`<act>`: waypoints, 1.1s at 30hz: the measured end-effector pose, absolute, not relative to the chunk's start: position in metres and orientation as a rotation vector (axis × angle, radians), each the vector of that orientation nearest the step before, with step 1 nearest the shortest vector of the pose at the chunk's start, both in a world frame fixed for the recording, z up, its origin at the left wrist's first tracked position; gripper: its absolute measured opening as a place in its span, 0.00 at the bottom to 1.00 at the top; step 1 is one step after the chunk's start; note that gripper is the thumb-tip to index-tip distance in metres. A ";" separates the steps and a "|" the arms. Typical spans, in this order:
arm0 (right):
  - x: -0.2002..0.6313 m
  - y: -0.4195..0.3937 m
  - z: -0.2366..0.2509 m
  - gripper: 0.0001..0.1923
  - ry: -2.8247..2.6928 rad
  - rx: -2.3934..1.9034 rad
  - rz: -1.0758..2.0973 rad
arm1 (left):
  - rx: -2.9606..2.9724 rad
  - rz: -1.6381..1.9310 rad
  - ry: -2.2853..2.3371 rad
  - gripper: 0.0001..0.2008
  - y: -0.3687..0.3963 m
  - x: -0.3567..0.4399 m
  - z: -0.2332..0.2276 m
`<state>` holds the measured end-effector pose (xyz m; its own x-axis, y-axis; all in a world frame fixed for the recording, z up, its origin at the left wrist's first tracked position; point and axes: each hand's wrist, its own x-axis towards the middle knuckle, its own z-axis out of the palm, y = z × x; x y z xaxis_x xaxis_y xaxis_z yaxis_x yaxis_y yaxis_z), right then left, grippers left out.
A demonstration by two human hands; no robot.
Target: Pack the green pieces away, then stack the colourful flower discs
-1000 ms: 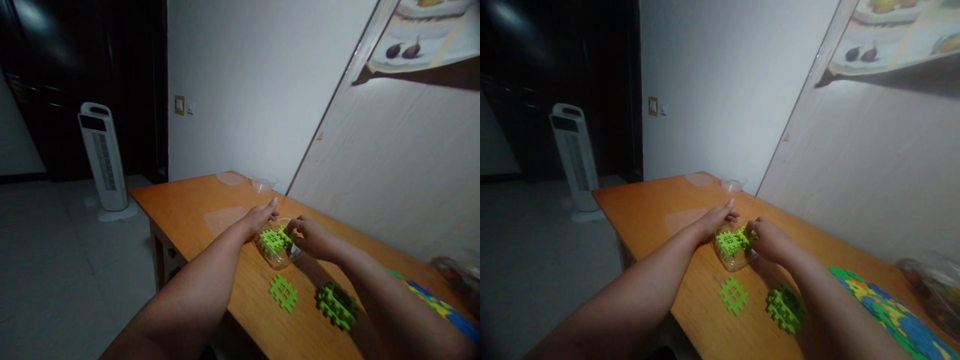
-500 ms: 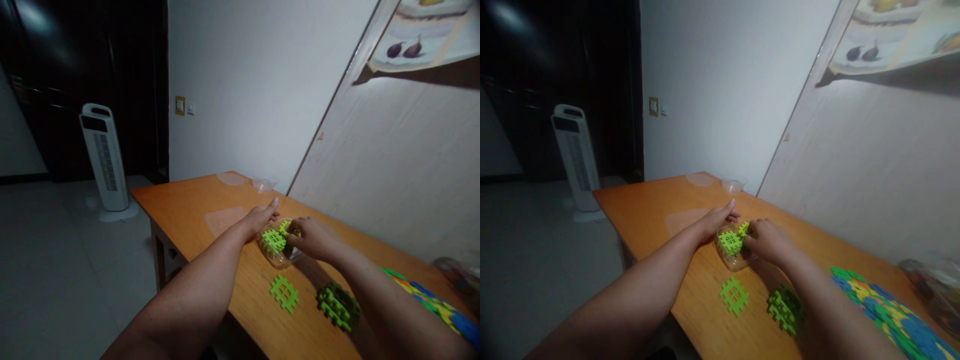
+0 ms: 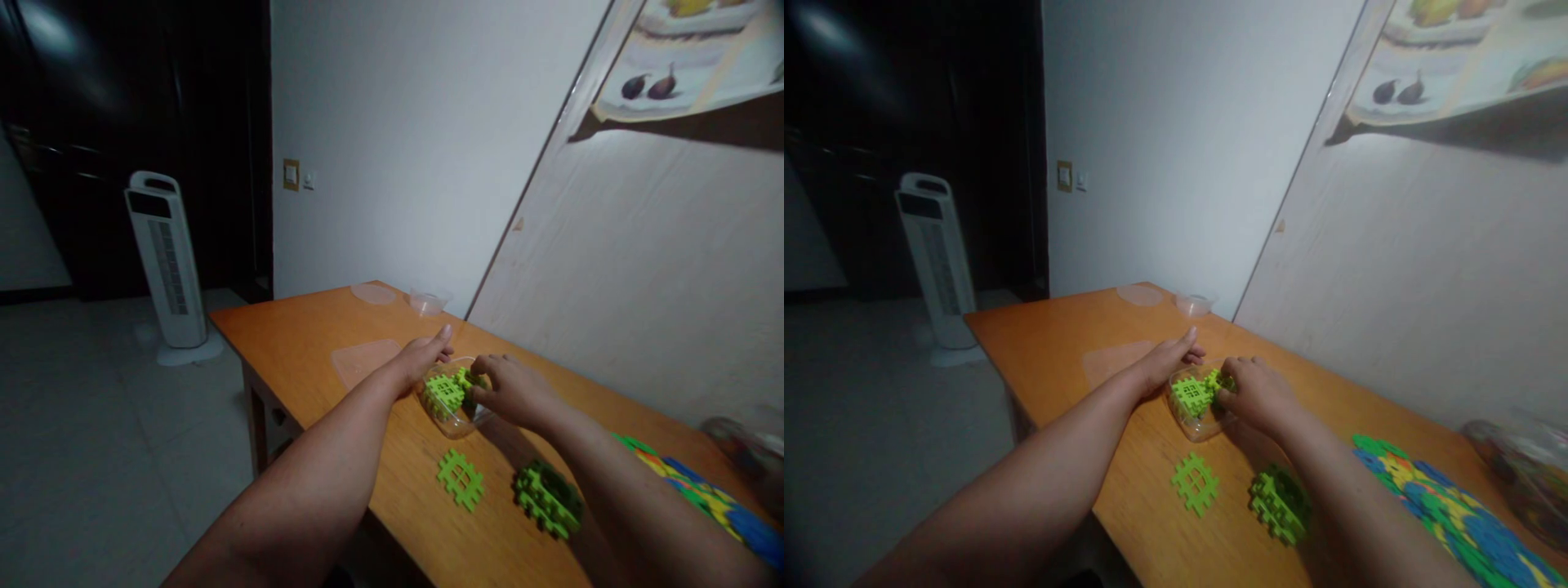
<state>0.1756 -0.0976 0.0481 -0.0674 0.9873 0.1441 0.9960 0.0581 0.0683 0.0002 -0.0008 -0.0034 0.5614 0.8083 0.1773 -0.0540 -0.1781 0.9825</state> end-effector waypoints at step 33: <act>0.128 -0.197 0.073 0.08 -2.296 -1.994 0.154 | 1.569 0.856 0.700 0.44 -0.007 0.003 -0.001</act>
